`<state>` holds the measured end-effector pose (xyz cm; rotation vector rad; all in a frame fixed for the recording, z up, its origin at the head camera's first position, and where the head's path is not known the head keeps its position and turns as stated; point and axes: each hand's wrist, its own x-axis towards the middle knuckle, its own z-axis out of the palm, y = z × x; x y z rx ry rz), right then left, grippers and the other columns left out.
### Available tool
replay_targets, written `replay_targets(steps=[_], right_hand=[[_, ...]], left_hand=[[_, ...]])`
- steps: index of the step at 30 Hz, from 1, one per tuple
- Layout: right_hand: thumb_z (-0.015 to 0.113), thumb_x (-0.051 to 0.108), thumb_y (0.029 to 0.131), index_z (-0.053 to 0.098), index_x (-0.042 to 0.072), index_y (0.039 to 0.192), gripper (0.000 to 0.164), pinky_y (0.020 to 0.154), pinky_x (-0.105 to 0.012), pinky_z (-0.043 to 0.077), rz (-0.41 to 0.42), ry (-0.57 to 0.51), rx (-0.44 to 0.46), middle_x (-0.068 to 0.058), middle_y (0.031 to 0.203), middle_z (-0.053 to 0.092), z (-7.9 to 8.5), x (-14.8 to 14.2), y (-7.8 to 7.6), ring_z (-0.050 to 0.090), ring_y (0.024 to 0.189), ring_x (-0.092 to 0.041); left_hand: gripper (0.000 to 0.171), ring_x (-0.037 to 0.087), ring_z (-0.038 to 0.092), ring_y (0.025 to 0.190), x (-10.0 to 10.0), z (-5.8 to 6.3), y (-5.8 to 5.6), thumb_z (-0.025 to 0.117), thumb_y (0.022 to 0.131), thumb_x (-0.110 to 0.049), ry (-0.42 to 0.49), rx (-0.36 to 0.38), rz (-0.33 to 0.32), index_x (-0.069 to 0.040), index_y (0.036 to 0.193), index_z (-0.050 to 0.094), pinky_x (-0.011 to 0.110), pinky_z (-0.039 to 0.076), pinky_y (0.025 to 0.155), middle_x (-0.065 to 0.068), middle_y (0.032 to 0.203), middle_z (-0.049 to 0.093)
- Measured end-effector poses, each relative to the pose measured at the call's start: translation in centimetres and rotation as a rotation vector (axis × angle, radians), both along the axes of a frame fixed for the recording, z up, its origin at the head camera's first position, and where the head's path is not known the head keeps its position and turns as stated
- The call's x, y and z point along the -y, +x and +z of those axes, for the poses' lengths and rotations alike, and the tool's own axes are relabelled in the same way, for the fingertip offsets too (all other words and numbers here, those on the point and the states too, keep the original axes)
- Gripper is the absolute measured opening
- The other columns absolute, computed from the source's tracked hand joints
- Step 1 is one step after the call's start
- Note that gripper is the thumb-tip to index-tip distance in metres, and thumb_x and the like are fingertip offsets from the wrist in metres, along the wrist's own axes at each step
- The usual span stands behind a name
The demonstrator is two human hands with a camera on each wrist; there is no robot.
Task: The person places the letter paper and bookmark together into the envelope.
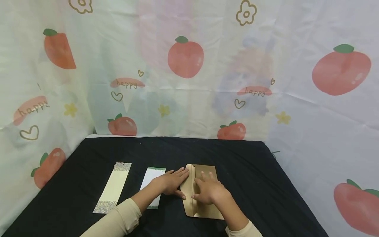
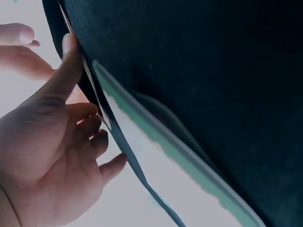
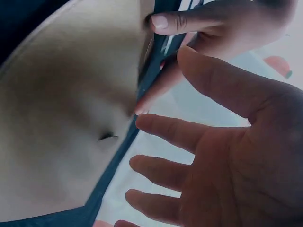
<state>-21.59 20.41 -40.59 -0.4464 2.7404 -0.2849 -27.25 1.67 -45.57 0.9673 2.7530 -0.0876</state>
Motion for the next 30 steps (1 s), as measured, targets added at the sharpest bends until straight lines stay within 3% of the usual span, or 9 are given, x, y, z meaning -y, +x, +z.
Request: replay_targets(steps=[6, 10, 15, 21, 24, 26, 28, 30], right_hand=[[0.068, 0.056, 0.095, 0.042, 0.010, 0.157, 0.081, 0.102, -0.079, 0.027, 0.056, -0.027, 0.073, -0.031, 0.164, 0.019, -3.3, -1.9, -1.7, 0.011, 0.147, -0.061], [0.062, 0.071, 0.091, 0.041, 0.020, 0.160, 0.088, 0.096, -0.086, 0.022, 0.038, -0.038, 0.049, -0.024, 0.169, 0.008, -6.0, -2.8, -3.1, 0.003, 0.149, -0.057], [0.063, 0.075, 0.087, 0.044, 0.028, 0.159, 0.087, 0.092, -0.090, 0.017, -0.023, -0.057, 0.034, -0.017, 0.171, 0.001, -7.7, -2.6, -4.0, -0.003, 0.151, -0.052], [0.066, 0.075, 0.085, 0.045, 0.025, 0.158, 0.091, 0.095, -0.084, 0.029, -0.067, -0.027, 0.024, -0.023, 0.169, 0.006, -8.3, -2.0, -4.2, 0.007, 0.147, -0.060], [0.070, 0.073, 0.083, 0.049, 0.019, 0.154, 0.091, 0.099, -0.083, 0.025, -0.070, -0.052, -0.025, -0.032, 0.165, 0.012, -8.7, -1.8, -4.4, 0.012, 0.145, -0.063], [0.074, 0.073, 0.080, 0.054, 0.017, 0.147, 0.090, 0.099, -0.084, 0.021, -0.079, -0.063, -0.065, -0.038, 0.161, 0.017, -9.3, -1.8, -4.7, 0.021, 0.142, -0.065], [0.080, 0.068, 0.078, 0.057, 0.016, 0.140, 0.084, 0.098, -0.085, 0.021, -0.110, -0.066, -0.075, -0.043, 0.157, 0.021, -8.4, -1.1, -4.3, 0.031, 0.137, -0.065], [0.083, 0.067, 0.075, 0.057, 0.018, 0.135, 0.081, 0.093, -0.083, 0.031, -0.139, -0.041, -0.090, -0.045, 0.153, 0.027, -8.1, -0.7, -4.1, 0.044, 0.128, -0.065]], left_hand=[[0.094, 0.012, 0.021, 0.153, -0.7, 0.0, 0.6, 0.071, 0.090, -0.059, 0.008, 0.021, -0.035, -0.012, 0.162, 0.034, 0.040, 0.030, 0.117, 0.000, 0.168, 0.027], [0.092, 0.011, 0.025, 0.152, -0.7, 0.1, 0.7, 0.073, 0.089, -0.057, -0.003, 0.024, -0.016, -0.012, 0.161, 0.036, 0.040, 0.030, 0.117, 0.000, 0.167, 0.030], [0.093, 0.013, 0.028, 0.151, -0.5, 0.3, 0.7, 0.075, 0.088, -0.055, 0.000, 0.013, -0.012, -0.010, 0.160, 0.038, 0.041, 0.031, 0.117, 0.002, 0.166, 0.033], [0.093, 0.015, 0.028, 0.151, -0.3, 0.5, 0.8, 0.078, 0.087, -0.049, 0.049, 0.047, 0.016, -0.008, 0.159, 0.038, 0.037, 0.034, 0.115, 0.005, 0.166, 0.033], [0.093, 0.016, 0.028, 0.151, -0.3, 0.5, 0.8, 0.080, 0.087, -0.047, 0.062, 0.065, 0.034, -0.007, 0.159, 0.038, 0.036, 0.034, 0.115, 0.005, 0.166, 0.032], [0.093, 0.016, 0.027, 0.152, -0.3, 0.5, 0.8, 0.080, 0.087, -0.047, 0.063, 0.072, 0.041, -0.007, 0.160, 0.037, 0.036, 0.033, 0.116, 0.005, 0.166, 0.031], [0.093, 0.016, 0.027, 0.152, -0.2, 0.5, 0.8, 0.080, 0.087, -0.047, 0.059, 0.078, 0.047, -0.007, 0.160, 0.037, 0.036, 0.032, 0.116, 0.005, 0.167, 0.030], [0.093, 0.015, 0.026, 0.152, -0.2, 0.5, 0.8, 0.080, 0.087, -0.047, 0.049, 0.076, 0.049, -0.008, 0.160, 0.037, 0.036, 0.032, 0.116, 0.004, 0.167, 0.030]])
